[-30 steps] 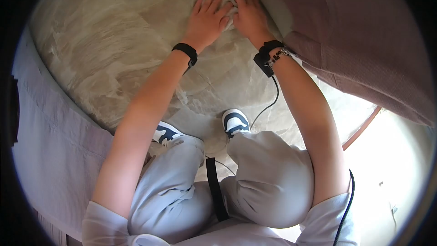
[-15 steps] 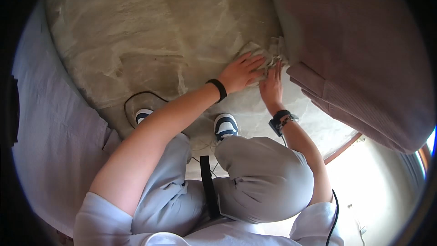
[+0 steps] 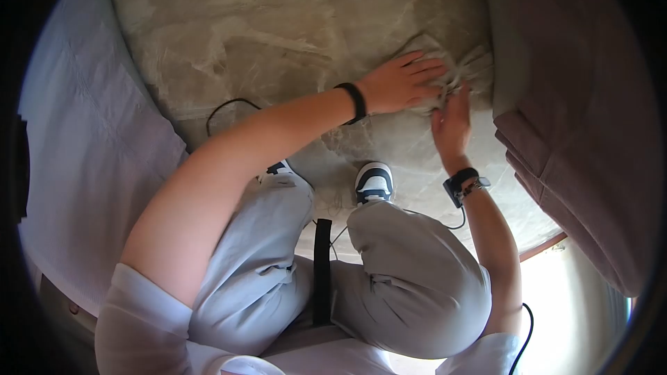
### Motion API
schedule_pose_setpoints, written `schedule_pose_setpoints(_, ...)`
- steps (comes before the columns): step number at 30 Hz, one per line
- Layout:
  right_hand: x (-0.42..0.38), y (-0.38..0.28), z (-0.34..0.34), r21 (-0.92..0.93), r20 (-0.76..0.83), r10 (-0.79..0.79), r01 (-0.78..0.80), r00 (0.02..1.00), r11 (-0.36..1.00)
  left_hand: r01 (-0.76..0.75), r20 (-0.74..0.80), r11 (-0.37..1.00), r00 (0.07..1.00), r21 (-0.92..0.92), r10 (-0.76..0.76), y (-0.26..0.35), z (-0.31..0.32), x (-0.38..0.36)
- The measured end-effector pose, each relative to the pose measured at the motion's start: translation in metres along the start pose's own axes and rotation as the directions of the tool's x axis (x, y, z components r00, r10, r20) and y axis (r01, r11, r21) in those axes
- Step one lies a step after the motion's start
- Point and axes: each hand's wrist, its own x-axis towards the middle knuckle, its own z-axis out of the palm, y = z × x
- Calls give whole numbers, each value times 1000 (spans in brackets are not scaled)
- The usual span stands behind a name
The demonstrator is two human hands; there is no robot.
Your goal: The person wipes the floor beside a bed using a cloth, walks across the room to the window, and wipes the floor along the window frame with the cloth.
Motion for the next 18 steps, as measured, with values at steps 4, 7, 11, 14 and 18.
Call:
schedule_pose_setpoints(4, -18, -62, 32, 75, 148, -313, 305, 938, 949, 30, 125, 998, 992, -55, -23, -7, -43, -113)
schedule_pose_setpoints(7, -7, -108, 55, 118, 212, -535, 522, 818, 845, 155, 188, 988, 971, -23, -148, -4, -73, -185)
schedule_pose_setpoints(11, 14, -181, 73, 91, 185, -673, 669, 716, 738, 351, 164, 918, 910, 182, -381, 15, -102, -254)
schedule_pose_setpoints(14, 20, -223, 83, 120, 157, -658, 647, 737, 753, 511, 28, 824, 846, 243, -533, 25, -118, -284)
schedule_pose_setpoints(18, 21, -283, 87, 183, 187, -675, 650, 714, 738, 713, -131, 680, 700, 172, -702, 55, -112, -331)
